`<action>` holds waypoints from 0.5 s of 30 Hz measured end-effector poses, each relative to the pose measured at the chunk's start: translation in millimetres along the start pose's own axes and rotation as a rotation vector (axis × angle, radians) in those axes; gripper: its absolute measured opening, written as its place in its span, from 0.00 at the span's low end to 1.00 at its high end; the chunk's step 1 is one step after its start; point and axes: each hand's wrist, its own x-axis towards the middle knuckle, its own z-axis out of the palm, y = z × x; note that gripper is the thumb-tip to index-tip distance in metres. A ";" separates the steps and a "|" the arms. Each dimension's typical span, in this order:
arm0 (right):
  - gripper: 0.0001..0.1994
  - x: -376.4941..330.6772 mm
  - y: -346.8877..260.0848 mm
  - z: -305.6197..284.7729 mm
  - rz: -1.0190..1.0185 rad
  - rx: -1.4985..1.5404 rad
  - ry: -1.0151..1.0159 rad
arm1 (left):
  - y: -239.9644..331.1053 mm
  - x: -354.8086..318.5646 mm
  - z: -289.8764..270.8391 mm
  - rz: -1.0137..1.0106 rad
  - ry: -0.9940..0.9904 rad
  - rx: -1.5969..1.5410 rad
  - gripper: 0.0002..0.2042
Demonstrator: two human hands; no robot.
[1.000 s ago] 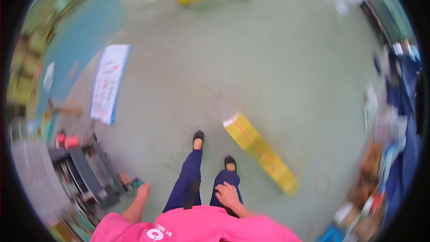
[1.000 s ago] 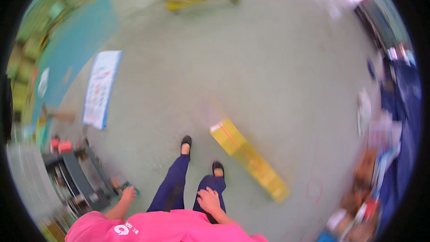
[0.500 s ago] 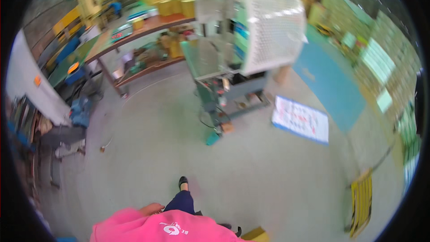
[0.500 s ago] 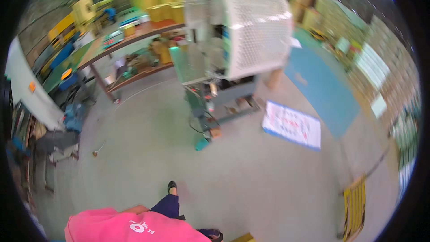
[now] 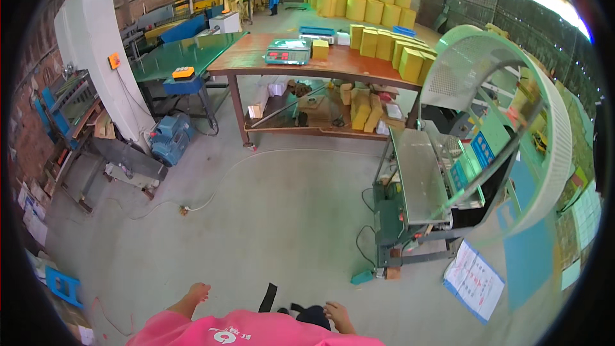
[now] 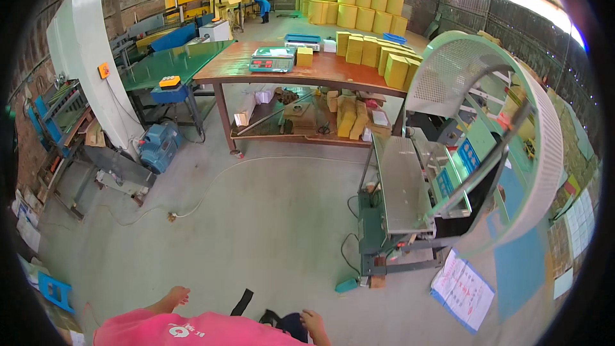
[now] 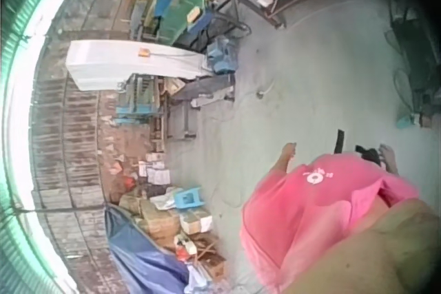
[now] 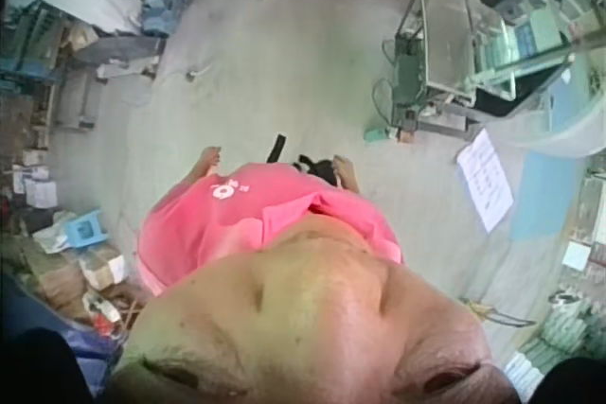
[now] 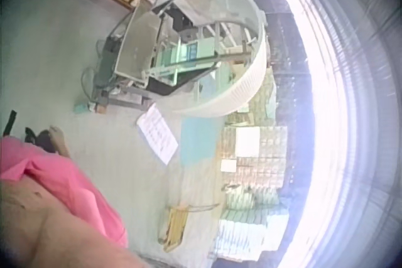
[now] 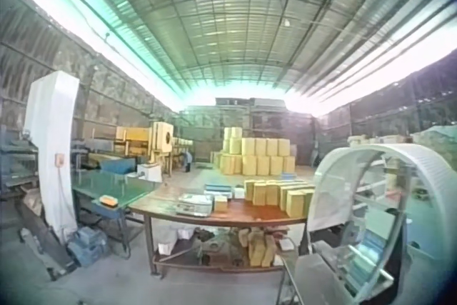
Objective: Weighing stacks of paper, aligning them, and using a strapping machine to bundle them with plastic ribbon.
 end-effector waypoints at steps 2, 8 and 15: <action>0.18 35.0 -54.4 19.5 -0.095 -0.079 -0.031 | 46.8 32.0 2.0 0.030 -0.023 -0.044 0.15; 0.19 199.5 -79.7 -30.9 -0.360 -0.708 0.030 | 144.7 79.2 35.5 0.020 -0.215 -0.184 0.17; 0.13 305.8 -275.1 -72.2 -0.260 -1.726 -0.274 | 238.6 140.3 28.5 0.470 -0.223 0.065 0.25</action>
